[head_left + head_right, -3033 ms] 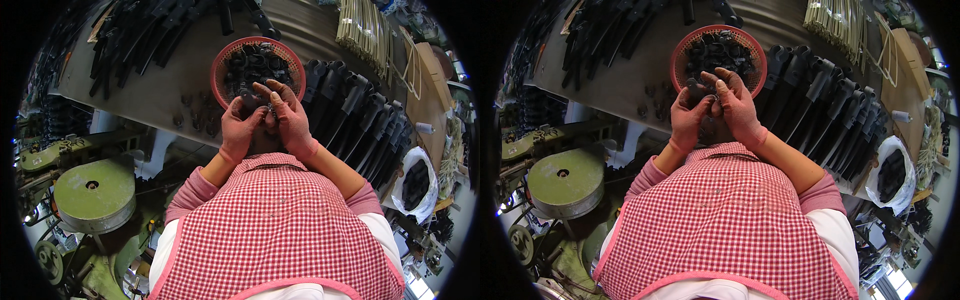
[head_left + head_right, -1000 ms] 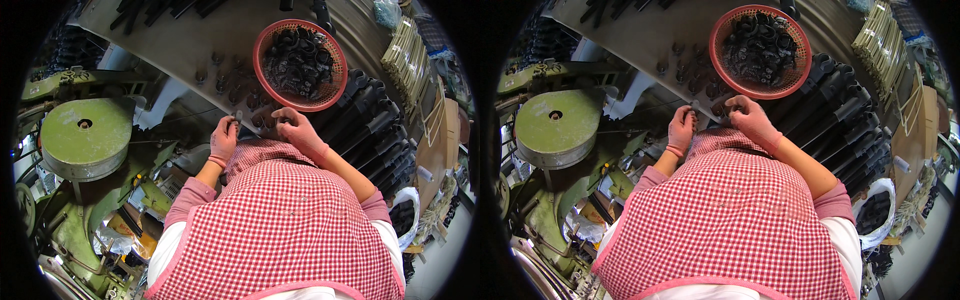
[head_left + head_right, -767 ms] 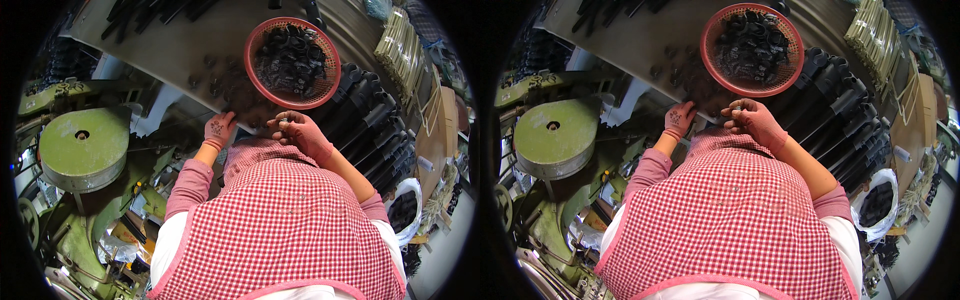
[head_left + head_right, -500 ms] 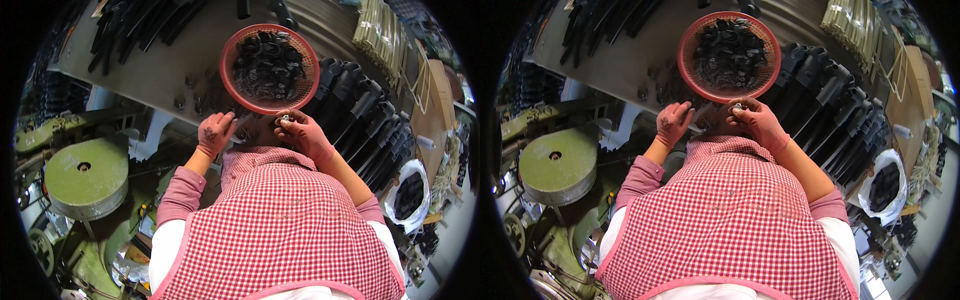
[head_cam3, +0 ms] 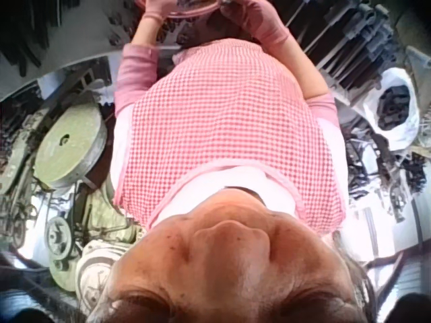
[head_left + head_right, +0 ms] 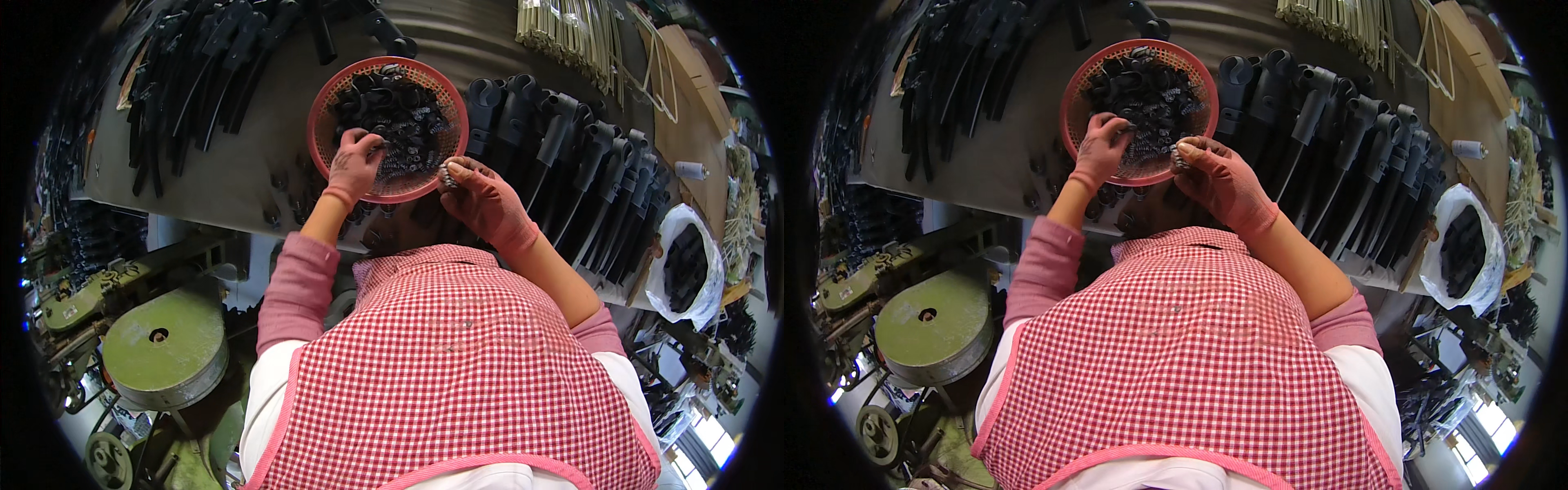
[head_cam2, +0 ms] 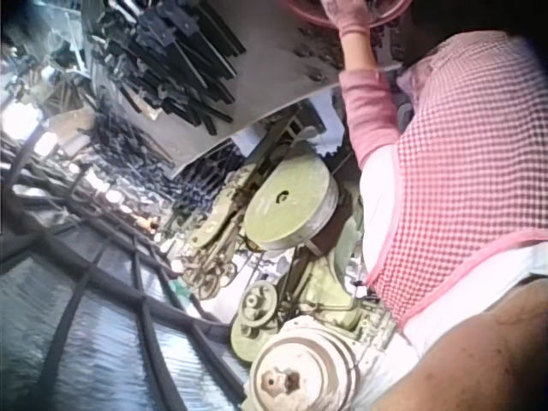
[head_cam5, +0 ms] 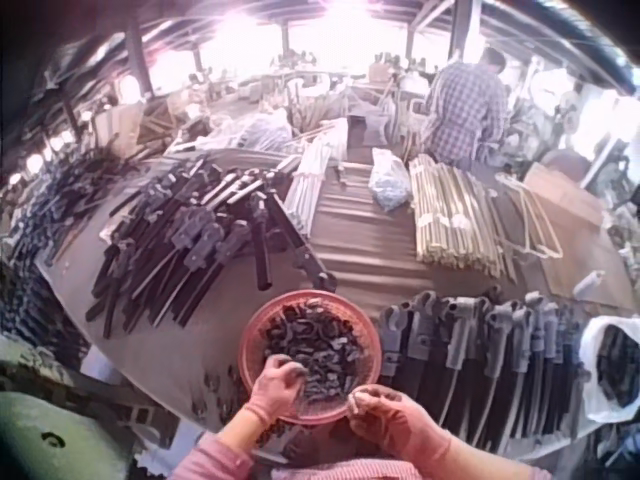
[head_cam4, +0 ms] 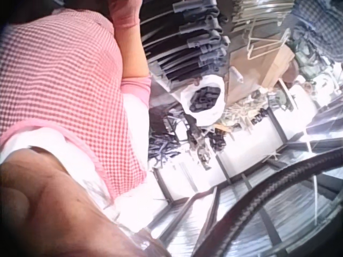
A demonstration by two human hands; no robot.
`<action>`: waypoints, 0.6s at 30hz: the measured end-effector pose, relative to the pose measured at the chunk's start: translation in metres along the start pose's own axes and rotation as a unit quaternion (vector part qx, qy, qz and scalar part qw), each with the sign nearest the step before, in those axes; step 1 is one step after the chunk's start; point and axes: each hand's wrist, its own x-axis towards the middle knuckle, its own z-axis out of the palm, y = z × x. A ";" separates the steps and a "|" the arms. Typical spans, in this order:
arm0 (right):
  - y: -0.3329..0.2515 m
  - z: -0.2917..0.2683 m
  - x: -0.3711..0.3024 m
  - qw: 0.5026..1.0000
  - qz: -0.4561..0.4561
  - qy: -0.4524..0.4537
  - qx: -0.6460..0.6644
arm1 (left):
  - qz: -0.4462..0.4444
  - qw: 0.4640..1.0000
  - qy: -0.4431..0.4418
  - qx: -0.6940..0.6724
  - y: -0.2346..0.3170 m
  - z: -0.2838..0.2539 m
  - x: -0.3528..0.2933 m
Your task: The person assembles black plastic hardware components by inserting small metal springs into the parts. They repeatedly pick up a component, insert a spring, and place the assembled unit on the table. The person also uses a hammer to tap a component into place.
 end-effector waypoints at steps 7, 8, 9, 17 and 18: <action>0.013 0.030 0.015 0.990 -0.077 0.003 -0.118 | -0.137 0.828 -0.001 -0.543 0.097 -0.014 -0.059; 0.015 0.035 0.015 0.983 -0.099 -0.001 -0.157 | -0.171 0.833 0.021 -0.526 0.104 -0.016 -0.061; 0.017 0.040 0.015 0.973 -0.121 -0.008 -0.194 | -0.183 0.831 0.044 -0.523 0.108 -0.017 -0.063; 0.023 0.052 0.006 0.868 -0.220 -0.088 -0.437 | -0.229 0.774 0.064 -0.586 0.106 -0.027 -0.075; 0.025 0.052 0.006 0.823 -0.268 -0.114 -0.487 | -0.230 0.781 0.061 -0.577 0.107 -0.028 -0.077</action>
